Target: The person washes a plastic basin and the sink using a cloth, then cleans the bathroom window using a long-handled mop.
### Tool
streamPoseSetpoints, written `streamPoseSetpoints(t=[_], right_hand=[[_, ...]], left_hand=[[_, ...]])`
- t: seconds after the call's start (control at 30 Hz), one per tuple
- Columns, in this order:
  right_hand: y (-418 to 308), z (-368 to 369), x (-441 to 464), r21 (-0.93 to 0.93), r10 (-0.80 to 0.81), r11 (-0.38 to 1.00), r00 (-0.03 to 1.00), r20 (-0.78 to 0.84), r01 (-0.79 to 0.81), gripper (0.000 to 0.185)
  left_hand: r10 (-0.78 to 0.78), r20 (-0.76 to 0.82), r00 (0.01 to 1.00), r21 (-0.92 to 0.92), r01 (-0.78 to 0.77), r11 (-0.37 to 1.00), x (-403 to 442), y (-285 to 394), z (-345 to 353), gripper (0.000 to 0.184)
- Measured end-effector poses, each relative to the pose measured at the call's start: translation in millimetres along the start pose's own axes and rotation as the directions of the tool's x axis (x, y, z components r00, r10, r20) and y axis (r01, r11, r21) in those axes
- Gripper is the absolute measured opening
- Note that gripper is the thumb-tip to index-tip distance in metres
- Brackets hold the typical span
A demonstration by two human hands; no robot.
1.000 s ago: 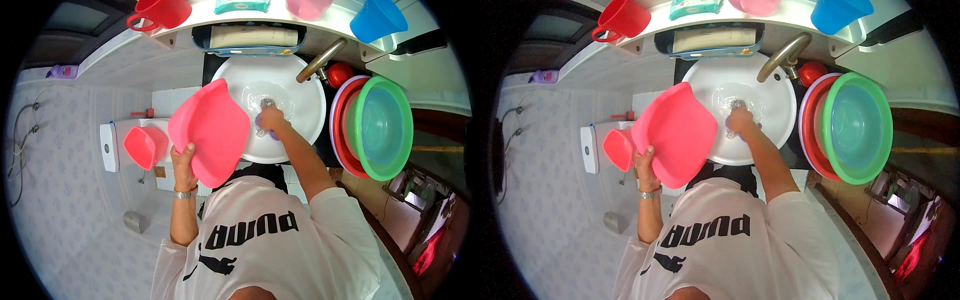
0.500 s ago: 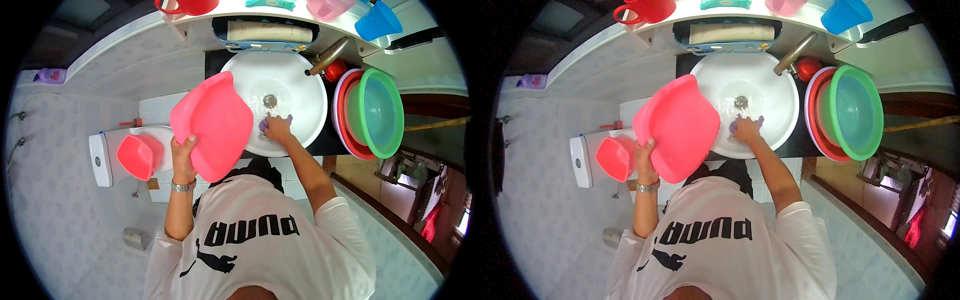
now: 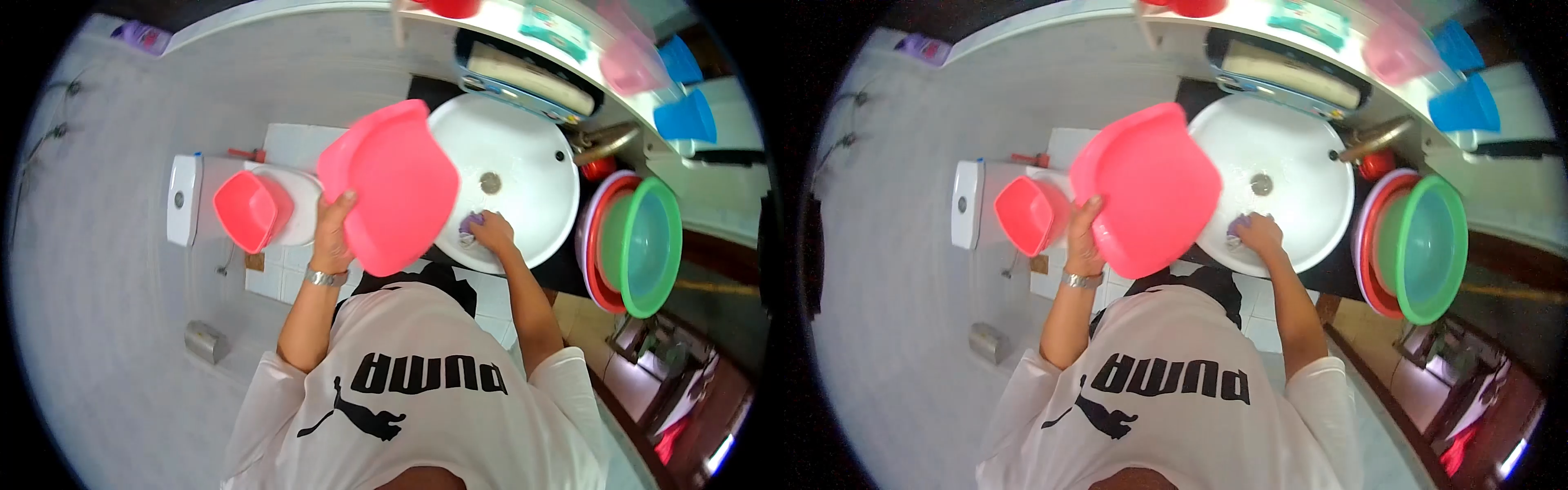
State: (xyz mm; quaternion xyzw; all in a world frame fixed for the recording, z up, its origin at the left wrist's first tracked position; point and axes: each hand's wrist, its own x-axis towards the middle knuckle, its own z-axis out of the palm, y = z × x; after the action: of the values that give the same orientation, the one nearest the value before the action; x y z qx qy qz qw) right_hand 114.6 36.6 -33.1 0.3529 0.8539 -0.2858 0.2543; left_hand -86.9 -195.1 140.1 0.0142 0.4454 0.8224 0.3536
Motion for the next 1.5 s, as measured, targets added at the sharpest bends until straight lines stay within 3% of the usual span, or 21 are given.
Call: streamPoseSetpoints(t=[0.1,0.17,0.2,0.27,0.3,0.4,0.43,0.47,0.53,0.67,0.8,0.87,0.93,1.0,1.07,1.1,1.17,1.27,1.4,1.47,1.5], right_hand=[[10.4,13.2,5.6,0.050,0.017,0.999,0.993,-0.119,-0.012,0.050],[10.3,16.7,2.8,0.111,0.007,0.994,0.985,-0.175,0.012,0.048],[9.6,15.0,0.6,0.163,-0.006,0.986,0.979,-0.204,0.040,0.047],[15.6,19.6,5.5,0.098,-0.010,0.995,0.980,-0.200,0.030,0.044],[14.7,19.5,7.7,0.085,-0.046,0.994,0.981,-0.191,0.063,0.044],[17.9,20.2,6.6,0.069,-0.009,0.997,0.986,-0.165,0.021,0.042],[17.0,19.9,5.8,0.052,-0.019,0.998,0.981,-0.193,0.030,0.042],[14.4,19.5,7.4,0.039,-0.025,0.999,0.974,-0.225,0.035,0.042],[15.5,22.5,7.8,0.033,-0.024,0.999,0.975,-0.219,0.032,0.041],[12.2,17.0,13.3,0.025,-0.030,0.999,0.975,-0.220,0.037,0.040],[13.2,14.5,7.0,0.077,-0.065,0.993,0.966,-0.248,0.086,0.040],[17.6,13.8,6.1,0.096,-0.114,0.985,0.957,-0.267,0.144,0.041],[19.7,8.2,6.3,0.111,-0.169,0.972,0.942,-0.289,0.208,0.041],[20.3,0.3,4.8,0.044,-0.222,0.971,0.954,-0.200,0.235,0.057],[19.6,-4.0,6.7,-0.003,-0.281,0.957,0.927,-0.248,0.289,0.058],[17.9,-5.0,6.3,-0.042,-0.325,0.944,0.897,-0.300,0.328,0.059],[0.4,-21.1,-0.8,-0.025,-0.327,0.943,0.913,-0.243,0.331,0.058],[-22.9,-39.6,-3.3,0.054,-0.341,0.932,0.917,-0.208,0.359,0.057],[-43.7,-51.6,-14.0,0.138,-0.273,0.936,0.915,-0.298,0.325,0.055],[-57.5,-52.2,-18.8,0.246,-0.250,0.914,0.926,-0.282,0.322,0.052],[-64.7,-47.4,-23.1,0.419,-0.177,0.853,0.929,-0.326,0.310,0.053]], left_hand=[[-0.054,0.087,0.995,-0.072,0.060,0.996,2.8,-9.3,12.4,0.038],[-0.026,0.164,0.986,0.039,0.020,0.999,-0.8,-15.4,24.2,0.031],[0.213,0.312,0.926,0.407,-0.333,0.851,4.9,-24.6,22.0,0.026],[0.182,0.415,0.891,0.623,-0.424,0.657,1.1,-26.1,26.1,0.019],[0.021,0.338,0.941,0.552,-0.216,0.806,-5.9,-19.7,36.7,0.017],[0.041,0.252,0.967,0.599,-0.189,0.778,-5.3,-16.7,43.0,0.019],[0.088,0.223,0.971,0.484,-0.188,0.855,-8.5,-12.2,49.3,0.015],[0.100,0.217,0.971,0.485,-0.196,0.852,-9.4,-7.0,51.2,0.015],[0.006,0.412,0.911,0.651,-0.299,0.698,-15.1,-3.2,51.9,0.015],[0.086,0.247,0.965,0.631,-0.228,0.742,-13.1,-4.2,46.3,0.013],[0.132,0.302,0.944,0.663,-0.307,0.683,-20.7,-0.7,37.5,0.013],[0.139,0.121,0.983,0.576,-0.184,0.796,-22.9,-2.3,28.3,0.010],[0.114,0.046,0.992,0.535,-0.121,0.836,-25.7,-6.8,11.4,0.014],[0.085,-0.031,0.996,0.485,-0.059,0.872,-29.8,-15.9,0.4,0.019],[0.153,-0.106,0.983,0.021,-0.152,0.988,-34.0,-26.1,-4.9,0.031],[0.158,-0.116,0.981,0.016,-0.158,0.987,-36.8,-24.8,-6.4,0.031],[0.113,-0.140,0.984,-0.111,-0.130,0.985,-43.7,-19.8,-8.7,0.040],[0.126,-0.200,0.972,-0.136,-0.155,0.978,-43.8,-13.2,-12.1,0.032],[0.070,-0.063,0.996,-0.120,-0.077,0.990,-35.3,-6.1,-45.6,0.036],[0.083,-0.107,0.991,-0.210,-0.104,0.972,-30.9,15.9,-51.4,0.036],[0.078,-0.112,0.991,-0.217,-0.101,0.971,-29.8,23.5,-58.2,0.036]])
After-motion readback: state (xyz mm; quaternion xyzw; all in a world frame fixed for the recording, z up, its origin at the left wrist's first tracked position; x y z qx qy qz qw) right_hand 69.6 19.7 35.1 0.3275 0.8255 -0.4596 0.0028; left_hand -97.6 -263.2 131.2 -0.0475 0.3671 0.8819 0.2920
